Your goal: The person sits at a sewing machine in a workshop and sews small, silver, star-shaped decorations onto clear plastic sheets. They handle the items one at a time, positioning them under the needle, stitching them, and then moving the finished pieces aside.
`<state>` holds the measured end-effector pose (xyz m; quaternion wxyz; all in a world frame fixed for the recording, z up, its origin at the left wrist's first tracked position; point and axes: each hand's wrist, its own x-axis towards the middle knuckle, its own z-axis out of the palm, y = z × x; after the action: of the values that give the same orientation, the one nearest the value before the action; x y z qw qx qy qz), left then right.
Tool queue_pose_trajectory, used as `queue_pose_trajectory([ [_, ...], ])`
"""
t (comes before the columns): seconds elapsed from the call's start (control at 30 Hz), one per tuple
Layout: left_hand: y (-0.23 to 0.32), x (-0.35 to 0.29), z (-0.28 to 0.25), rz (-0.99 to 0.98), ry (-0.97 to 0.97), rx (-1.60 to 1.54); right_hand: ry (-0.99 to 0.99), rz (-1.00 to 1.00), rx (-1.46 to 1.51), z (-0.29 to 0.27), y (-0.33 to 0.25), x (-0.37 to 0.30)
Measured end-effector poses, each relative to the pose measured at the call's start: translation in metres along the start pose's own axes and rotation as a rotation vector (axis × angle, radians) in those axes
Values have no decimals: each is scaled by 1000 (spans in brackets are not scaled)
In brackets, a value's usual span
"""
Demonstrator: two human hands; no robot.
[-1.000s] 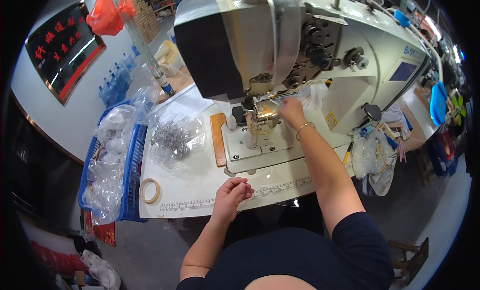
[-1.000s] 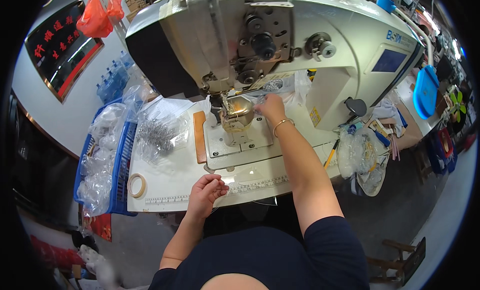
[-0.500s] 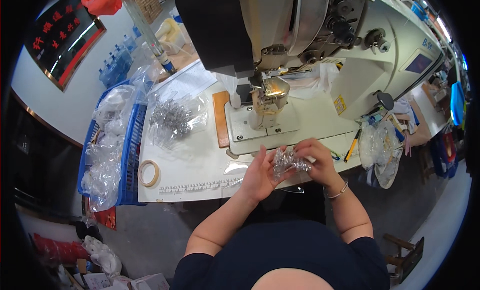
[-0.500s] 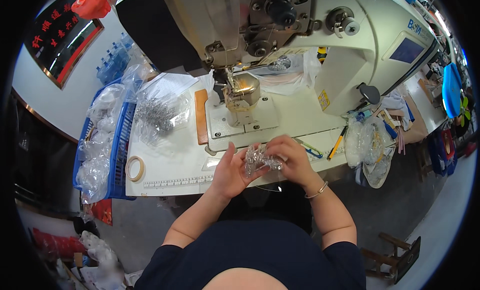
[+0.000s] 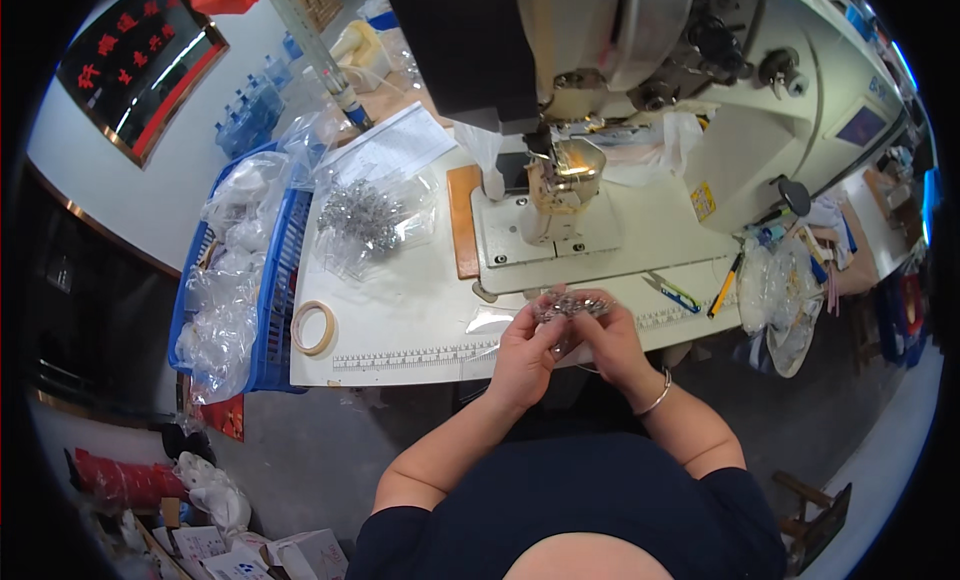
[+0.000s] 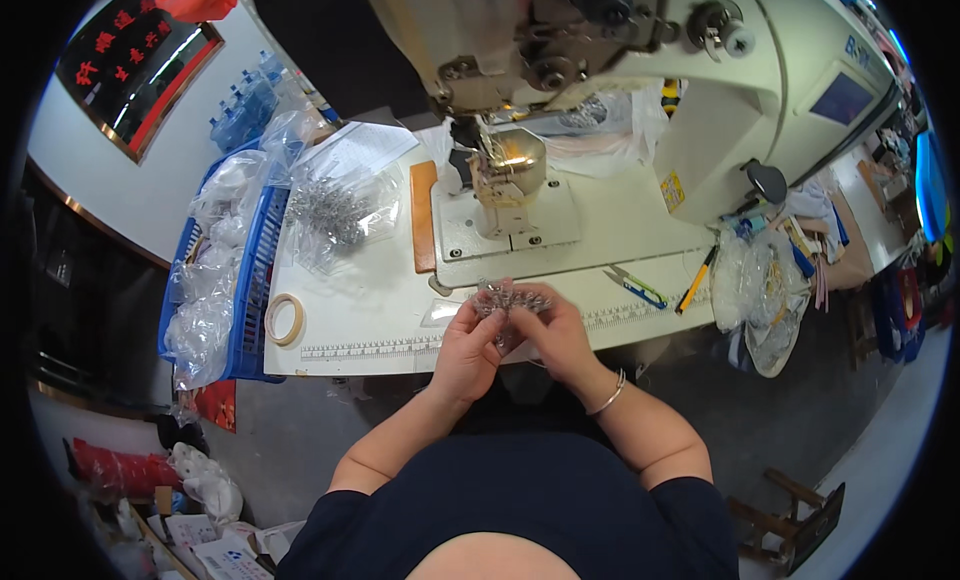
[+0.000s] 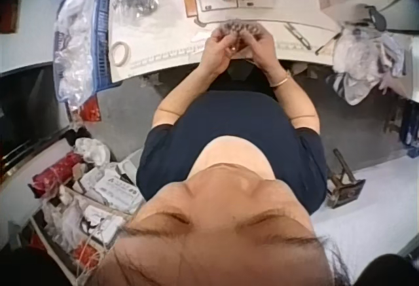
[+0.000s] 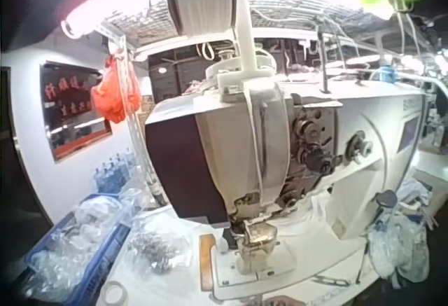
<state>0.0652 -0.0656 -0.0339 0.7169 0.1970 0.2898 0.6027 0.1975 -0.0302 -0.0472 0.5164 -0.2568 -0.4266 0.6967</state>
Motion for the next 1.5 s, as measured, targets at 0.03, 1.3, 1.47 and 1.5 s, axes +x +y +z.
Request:
queue_pose_trajectory([
  [0.03, 3, 0, 5, 9, -36, 18, 60, -1, -110, -7, -4, 4],
  [1.3, 4, 18, -40, 752, -11, 1721, 235, 119, -9, -74, -62, 0],
  [1.47, 2, 19, -41, 783, 11, 1739, 250, 134, -14, -75, -54, -1],
  [1.5, 1, 20, -43, 781, 3, 1719, 259, 138, -13, -75, -53, -1],
])
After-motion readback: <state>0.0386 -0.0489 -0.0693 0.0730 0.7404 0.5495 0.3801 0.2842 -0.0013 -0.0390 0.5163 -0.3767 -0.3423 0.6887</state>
